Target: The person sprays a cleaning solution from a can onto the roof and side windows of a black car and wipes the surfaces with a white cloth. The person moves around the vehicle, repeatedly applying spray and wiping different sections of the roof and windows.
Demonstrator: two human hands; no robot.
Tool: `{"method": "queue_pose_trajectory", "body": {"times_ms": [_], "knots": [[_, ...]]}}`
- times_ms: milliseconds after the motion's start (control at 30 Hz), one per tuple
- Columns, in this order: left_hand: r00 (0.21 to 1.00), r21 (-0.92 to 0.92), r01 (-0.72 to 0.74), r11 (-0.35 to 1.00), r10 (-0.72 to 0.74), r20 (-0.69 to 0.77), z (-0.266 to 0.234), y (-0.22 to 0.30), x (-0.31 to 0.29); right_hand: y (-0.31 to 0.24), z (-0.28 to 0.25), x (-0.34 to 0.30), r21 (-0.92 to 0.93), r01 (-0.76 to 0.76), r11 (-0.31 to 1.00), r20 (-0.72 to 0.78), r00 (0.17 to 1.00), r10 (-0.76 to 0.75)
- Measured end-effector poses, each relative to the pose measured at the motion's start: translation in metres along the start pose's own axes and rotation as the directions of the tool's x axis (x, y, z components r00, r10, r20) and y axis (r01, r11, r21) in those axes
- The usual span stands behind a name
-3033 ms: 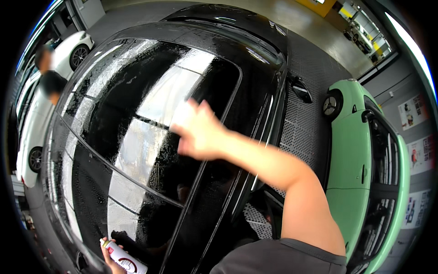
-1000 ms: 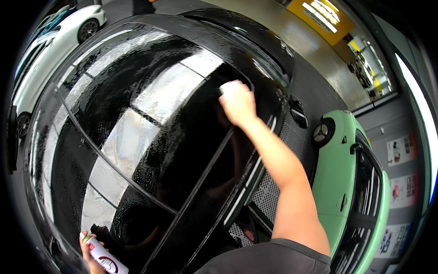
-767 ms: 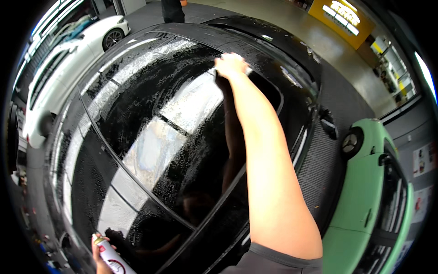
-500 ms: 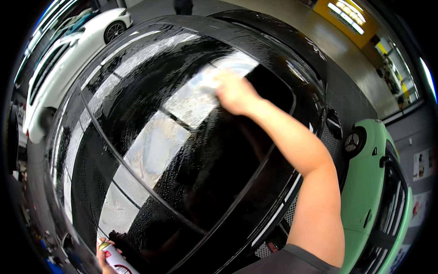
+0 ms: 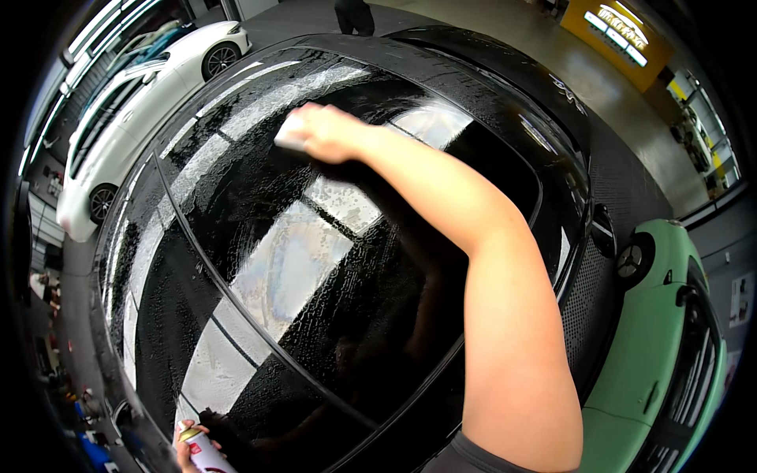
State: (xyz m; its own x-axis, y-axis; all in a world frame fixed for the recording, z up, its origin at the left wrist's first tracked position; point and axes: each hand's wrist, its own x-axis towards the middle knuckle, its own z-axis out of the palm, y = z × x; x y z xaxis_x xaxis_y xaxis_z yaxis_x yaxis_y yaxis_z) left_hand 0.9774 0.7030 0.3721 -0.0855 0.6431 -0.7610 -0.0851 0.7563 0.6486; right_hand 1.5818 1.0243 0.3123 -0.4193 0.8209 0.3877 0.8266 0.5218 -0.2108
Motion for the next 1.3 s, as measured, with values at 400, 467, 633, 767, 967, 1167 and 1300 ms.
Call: {"method": "queue_pose_trajectory", "body": {"times_ms": [400,467,633,767,967,1167,1300], "knots": [[0.999,-0.039,-0.038,0.999,0.039,0.032,-0.001,-0.005,0.004,0.036,0.023,-0.003,0.156,0.050,0.986,-0.222,0.975,-0.014],[0.962,-0.082,-0.221,0.972,0.231,0.144,-0.005,-0.024,-0.010,-0.004,0.018,-0.016,-0.024,0.032,0.999,-0.249,0.968,-0.037],[0.948,0.035,-0.200,0.979,0.184,0.260,-0.007,-0.006,0.012,0.158,-0.098,-0.251,-0.167,-0.769,0.617,-0.539,0.595,0.596],[0.939,0.069,-0.240,0.968,0.213,0.271,-0.013,-0.011,-0.002,0.022,-0.064,-0.176,-0.094,-0.434,0.896,-0.220,0.887,0.407],[0.867,-0.076,-0.392,0.917,0.396,0.301,-0.067,-0.046,0.041,-0.054,-0.082,-0.209,0.032,-0.415,0.909,-0.028,0.909,0.415],[0.827,-0.071,-0.416,0.907,0.409,0.384,-0.050,-0.037,0.062,-0.047,-0.106,-0.317,-0.121,-0.682,0.722,-0.333,0.713,0.617],[0.854,-0.084,-0.423,0.902,0.428,0.296,-0.055,-0.049,0.041,-0.240,-0.085,-0.273,0.055,-0.233,0.971,0.060,0.971,0.230]]}}
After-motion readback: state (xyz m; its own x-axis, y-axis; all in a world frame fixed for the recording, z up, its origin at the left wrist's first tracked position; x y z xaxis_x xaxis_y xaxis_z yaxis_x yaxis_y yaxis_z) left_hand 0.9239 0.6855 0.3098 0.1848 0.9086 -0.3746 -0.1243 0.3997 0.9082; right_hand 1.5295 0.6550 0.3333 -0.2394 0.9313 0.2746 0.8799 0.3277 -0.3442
